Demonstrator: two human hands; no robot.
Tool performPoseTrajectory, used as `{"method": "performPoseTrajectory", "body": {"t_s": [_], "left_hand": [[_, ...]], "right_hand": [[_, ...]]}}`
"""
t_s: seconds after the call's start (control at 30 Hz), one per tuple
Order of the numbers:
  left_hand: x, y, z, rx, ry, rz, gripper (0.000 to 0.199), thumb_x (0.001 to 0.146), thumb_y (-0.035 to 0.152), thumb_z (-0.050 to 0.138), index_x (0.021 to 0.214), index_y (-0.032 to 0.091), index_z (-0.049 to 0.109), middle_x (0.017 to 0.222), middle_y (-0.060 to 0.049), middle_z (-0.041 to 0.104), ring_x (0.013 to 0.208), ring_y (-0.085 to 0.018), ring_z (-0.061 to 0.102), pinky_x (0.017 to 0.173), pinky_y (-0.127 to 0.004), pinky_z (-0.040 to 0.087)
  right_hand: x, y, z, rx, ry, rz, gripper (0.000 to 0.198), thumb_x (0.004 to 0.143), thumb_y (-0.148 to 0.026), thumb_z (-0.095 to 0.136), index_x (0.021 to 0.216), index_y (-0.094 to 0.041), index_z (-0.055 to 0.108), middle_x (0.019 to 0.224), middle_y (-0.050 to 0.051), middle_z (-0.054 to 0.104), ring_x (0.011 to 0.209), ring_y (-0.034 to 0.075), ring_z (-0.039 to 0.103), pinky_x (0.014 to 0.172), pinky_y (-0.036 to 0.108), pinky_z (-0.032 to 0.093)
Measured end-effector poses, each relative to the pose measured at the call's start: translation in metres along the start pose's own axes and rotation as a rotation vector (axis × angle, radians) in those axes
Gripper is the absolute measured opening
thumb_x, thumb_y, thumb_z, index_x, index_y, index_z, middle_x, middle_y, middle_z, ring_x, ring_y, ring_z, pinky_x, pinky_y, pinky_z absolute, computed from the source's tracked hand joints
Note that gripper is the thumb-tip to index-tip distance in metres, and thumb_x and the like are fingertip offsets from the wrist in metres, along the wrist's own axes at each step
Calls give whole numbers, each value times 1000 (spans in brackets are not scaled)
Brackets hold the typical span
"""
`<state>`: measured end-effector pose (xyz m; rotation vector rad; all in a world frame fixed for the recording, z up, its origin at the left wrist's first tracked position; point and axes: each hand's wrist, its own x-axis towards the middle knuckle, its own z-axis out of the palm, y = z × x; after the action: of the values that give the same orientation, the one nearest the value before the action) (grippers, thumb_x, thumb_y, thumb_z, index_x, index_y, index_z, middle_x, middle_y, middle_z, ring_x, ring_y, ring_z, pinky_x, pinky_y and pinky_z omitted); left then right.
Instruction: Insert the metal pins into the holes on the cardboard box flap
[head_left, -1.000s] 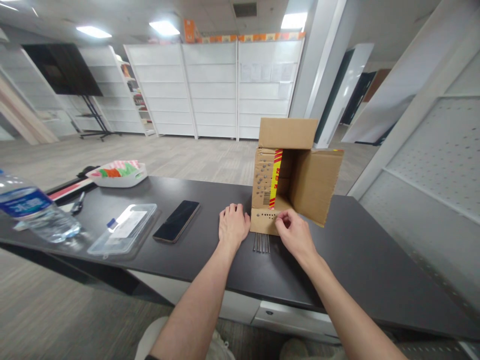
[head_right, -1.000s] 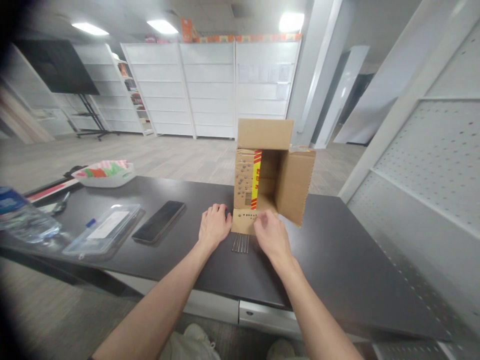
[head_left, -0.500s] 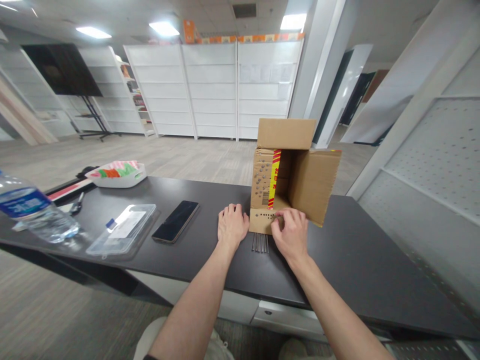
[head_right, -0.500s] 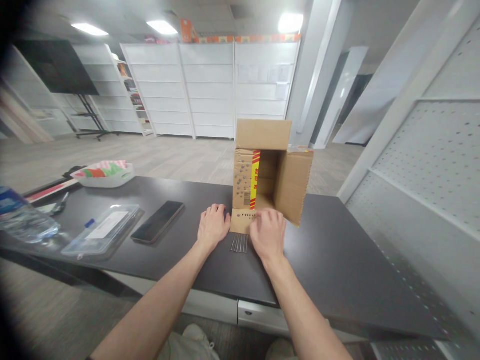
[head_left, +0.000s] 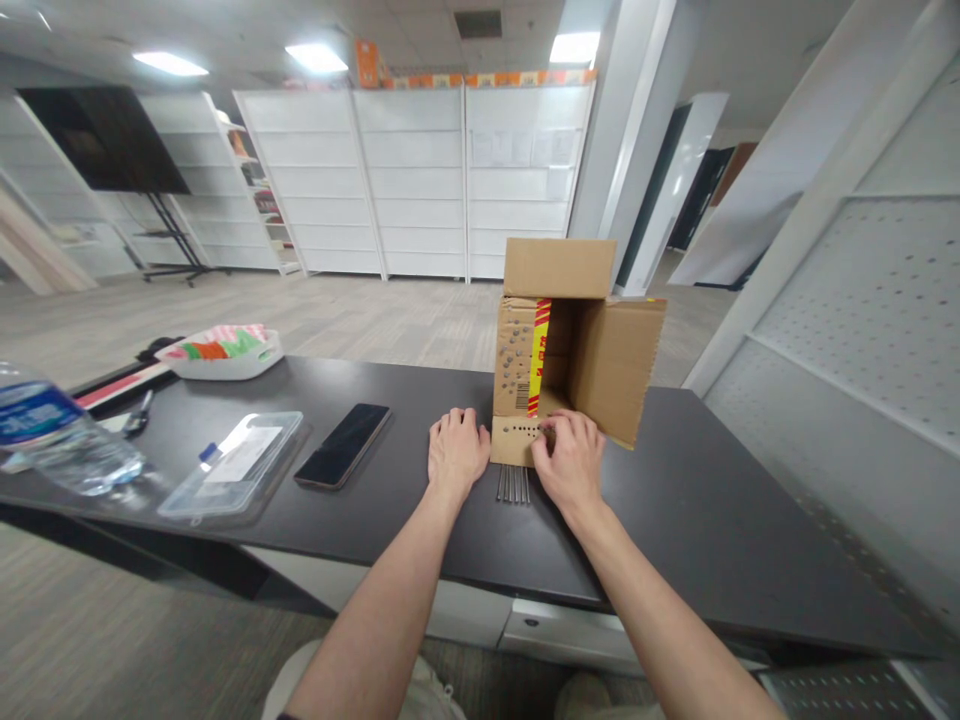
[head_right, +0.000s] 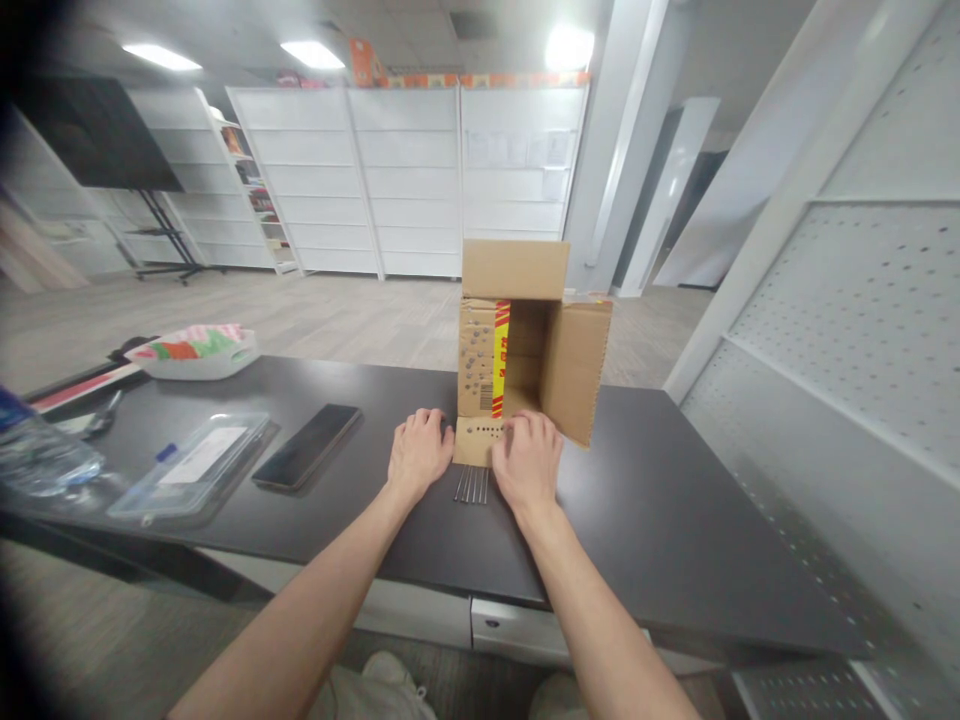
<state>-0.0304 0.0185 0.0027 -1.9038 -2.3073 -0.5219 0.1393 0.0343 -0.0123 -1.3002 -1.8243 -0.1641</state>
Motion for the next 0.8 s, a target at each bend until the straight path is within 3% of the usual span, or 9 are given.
{"method": "performPoseTrajectory", "body": {"t_s": [0.8], "left_hand": [[0,-1,2,18,9,-1,25,95,31,45,112,20,60,116,-10,63,111,-25,56,97,-38,40]], "right_hand": [[2,-2,3,-41,-38,18,11,88,-15,45,93,-20,54,112,12,66,110,30,52,93,43,31]]}}
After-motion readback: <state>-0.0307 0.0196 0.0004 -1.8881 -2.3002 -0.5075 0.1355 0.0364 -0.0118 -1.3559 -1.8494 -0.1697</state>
